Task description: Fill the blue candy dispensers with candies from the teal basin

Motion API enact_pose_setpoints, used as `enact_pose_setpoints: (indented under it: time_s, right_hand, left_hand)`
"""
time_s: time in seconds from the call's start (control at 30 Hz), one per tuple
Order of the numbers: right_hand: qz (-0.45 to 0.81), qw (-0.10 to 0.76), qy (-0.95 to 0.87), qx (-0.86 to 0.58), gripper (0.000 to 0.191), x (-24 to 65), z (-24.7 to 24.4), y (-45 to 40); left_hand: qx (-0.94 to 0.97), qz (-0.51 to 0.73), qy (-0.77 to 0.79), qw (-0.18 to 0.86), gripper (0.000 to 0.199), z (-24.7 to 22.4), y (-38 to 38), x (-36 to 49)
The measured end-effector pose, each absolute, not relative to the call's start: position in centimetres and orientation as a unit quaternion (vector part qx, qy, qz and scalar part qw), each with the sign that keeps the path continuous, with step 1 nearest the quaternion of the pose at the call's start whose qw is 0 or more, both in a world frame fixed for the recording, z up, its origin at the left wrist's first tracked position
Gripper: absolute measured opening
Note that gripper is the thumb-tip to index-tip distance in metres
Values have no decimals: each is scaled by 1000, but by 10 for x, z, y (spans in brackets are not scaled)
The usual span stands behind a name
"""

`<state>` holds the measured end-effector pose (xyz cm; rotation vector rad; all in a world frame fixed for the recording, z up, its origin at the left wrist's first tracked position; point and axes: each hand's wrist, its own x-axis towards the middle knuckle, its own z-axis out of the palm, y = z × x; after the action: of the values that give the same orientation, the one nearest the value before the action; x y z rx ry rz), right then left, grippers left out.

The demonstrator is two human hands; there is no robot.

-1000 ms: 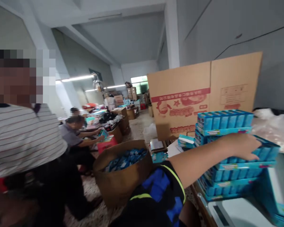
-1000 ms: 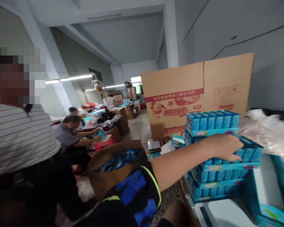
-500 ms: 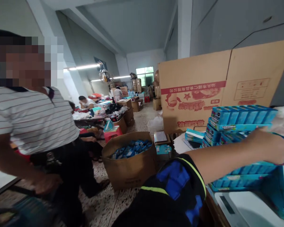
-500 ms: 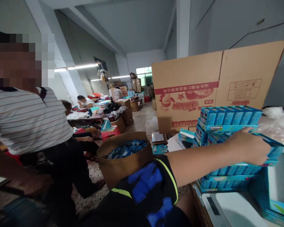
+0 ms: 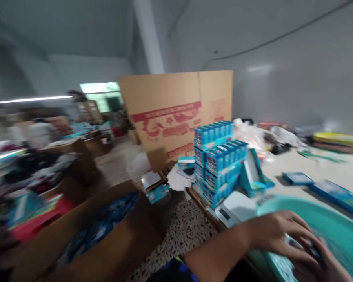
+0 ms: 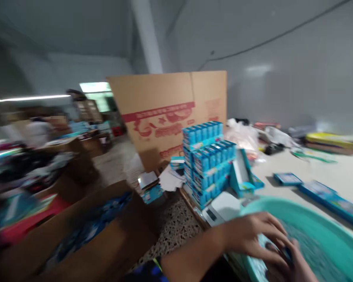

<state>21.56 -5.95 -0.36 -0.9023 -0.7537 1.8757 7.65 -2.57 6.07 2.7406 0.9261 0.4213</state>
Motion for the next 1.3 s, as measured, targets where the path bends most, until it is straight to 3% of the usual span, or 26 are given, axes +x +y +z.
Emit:
enact_pose_setpoints:
  time_s: [0.1, 0.23, 0.4, 0.5, 0.57, 0.63, 0.77, 0.87, 1.07, 1.3]
  right_hand:
    - [784, 451, -142, -402, 46, 212, -1, -75]
    - [821, 438, -93, -355, 46, 198, 18, -65]
    - [798, 483, -192, -307, 51, 201, 21, -59]
    - [721, 541, -254, -352, 73, 200, 17, -56]
    - [658, 559, -315, -394, 80, 197, 14, -55]
    - [575, 561, -405, -437, 75, 192, 11, -56]
    - [405, 522, -583, -473, 59, 183, -2, -63]
    - [374, 499, -624, -470, 56, 178, -10, -67]
    - [418, 525, -583, -458, 57, 172, -4, -74]
    - [639, 581, -331, -381, 56, 185, 16, -71]
  left_hand:
    - [888, 267, 295, 232, 41, 41, -29, 63]
    - [873, 292, 312, 234, 15, 40, -22, 52]
    - [891, 298, 326, 110, 10, 93, -15, 22]
    - [859, 330, 391, -20, 21, 160, 13, -14]
    - [832, 296, 458, -103, 24, 204, 47, -36]
    - [788, 213, 554, -162, 29, 235, 88, -49]
    - [804, 61, 578, -124, 22, 250, 152, -55]
    - [826, 17, 555, -94, 24, 239, 166, -55]
    - [821, -14, 557, -129, 37, 220, 156, -53]
    - [795, -51, 586, -150, 30, 222, 146, -33]
